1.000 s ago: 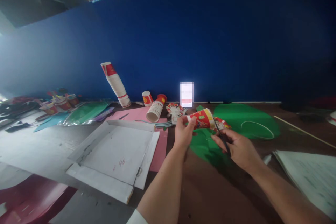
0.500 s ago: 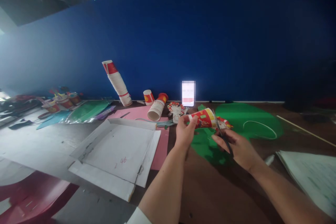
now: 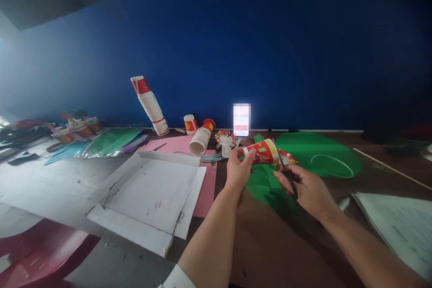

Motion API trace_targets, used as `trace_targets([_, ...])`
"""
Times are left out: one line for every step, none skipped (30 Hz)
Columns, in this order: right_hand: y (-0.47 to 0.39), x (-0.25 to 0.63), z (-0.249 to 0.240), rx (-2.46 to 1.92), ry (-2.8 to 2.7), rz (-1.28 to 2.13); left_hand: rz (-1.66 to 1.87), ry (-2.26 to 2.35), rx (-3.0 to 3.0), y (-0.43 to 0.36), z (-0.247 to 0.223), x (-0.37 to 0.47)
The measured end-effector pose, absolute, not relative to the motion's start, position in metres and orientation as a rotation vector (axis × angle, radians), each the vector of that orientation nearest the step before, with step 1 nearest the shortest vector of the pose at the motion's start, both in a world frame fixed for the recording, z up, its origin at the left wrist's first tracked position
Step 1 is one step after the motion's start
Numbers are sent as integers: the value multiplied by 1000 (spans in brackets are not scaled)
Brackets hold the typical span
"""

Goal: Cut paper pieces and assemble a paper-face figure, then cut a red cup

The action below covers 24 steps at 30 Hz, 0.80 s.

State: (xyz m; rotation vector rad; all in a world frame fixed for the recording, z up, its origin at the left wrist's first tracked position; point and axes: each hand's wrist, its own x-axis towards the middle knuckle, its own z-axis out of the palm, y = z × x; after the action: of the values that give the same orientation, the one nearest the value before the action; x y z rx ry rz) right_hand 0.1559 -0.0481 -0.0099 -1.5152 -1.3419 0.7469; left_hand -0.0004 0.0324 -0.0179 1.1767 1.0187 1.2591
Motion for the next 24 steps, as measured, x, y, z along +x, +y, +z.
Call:
trace_targets([-48, 156, -10, -1513, -1332, 760, 1261, 1015, 1177, 32, -18, 0])
trace_targets([-48, 155, -10, -1508, -1322, 776, 1260, 1010, 1174, 32, -18, 0])
trace_targets([-48, 155, -10, -1506, -1311, 791, 1260, 1005, 1168, 32, -18, 0])
trace_targets([-48, 154, -10, -1503, -1300, 801, 1260, 1000, 1161, 32, -18, 0])
trace_targets([-48, 154, -10, -1497, -1293, 809, 1260, 996, 1154, 32, -19, 0])
trace_targets([-48, 154, -10, -1486, -1290, 814, 1261, 995, 1148, 33, -19, 0])
trace_targets([-48, 154, -10, -1478, -1293, 821, 1264, 999, 1146, 33, -20, 0])
trace_targets([-48, 154, -10, -1471, -1300, 829, 1268, 1005, 1145, 34, -20, 0])
trace_targets([-47, 155, -10, -1464, -1310, 837, 1270, 1010, 1146, 34, -21, 0])
trace_targets([-47, 156, -11, -1463, -1323, 845, 1271, 1013, 1146, 35, -21, 0])
trace_targets([-46, 157, -12, -1466, -1336, 851, 1271, 1014, 1145, 34, -21, 0])
trace_targets([-46, 158, -13, -1469, -1344, 852, 1269, 1012, 1145, 34, -21, 0])
trace_targets([-45, 159, -14, -1470, -1350, 856, 1266, 1009, 1146, 34, -21, 0])
trace_targets([-45, 161, -15, -1468, -1353, 857, 1261, 1006, 1146, 33, -20, 0])
trace_targets([-44, 162, -17, -1465, -1356, 859, 1256, 1003, 1147, 32, -19, 0])
trace_targets([-44, 163, -17, -1465, -1357, 856, 1250, 1000, 1145, 31, -19, 0])
trace_targets([-44, 163, -18, -1466, -1356, 850, 1245, 998, 1143, 31, -18, 0])
trace_targets([-45, 163, -18, -1471, -1352, 840, 1241, 996, 1139, 31, -18, 0])
trace_targets([-45, 163, -17, -1479, -1347, 823, 1239, 994, 1137, 31, -18, 0])
trace_targets([-46, 162, -16, -1489, -1346, 800, 1242, 994, 1139, 31, -19, 0])
trace_targets([-46, 161, -15, -1502, -1348, 774, 1246, 995, 1143, 32, -20, 1])
trace_targets([-47, 160, -14, -1516, -1354, 747, 1249, 996, 1148, 32, -21, 1])
trace_targets([-47, 159, -13, -1528, -1363, 724, 1253, 995, 1150, 33, -22, 1])
trace_targets([-47, 159, -12, -1534, -1370, 712, 1255, 992, 1144, 34, -23, 1])
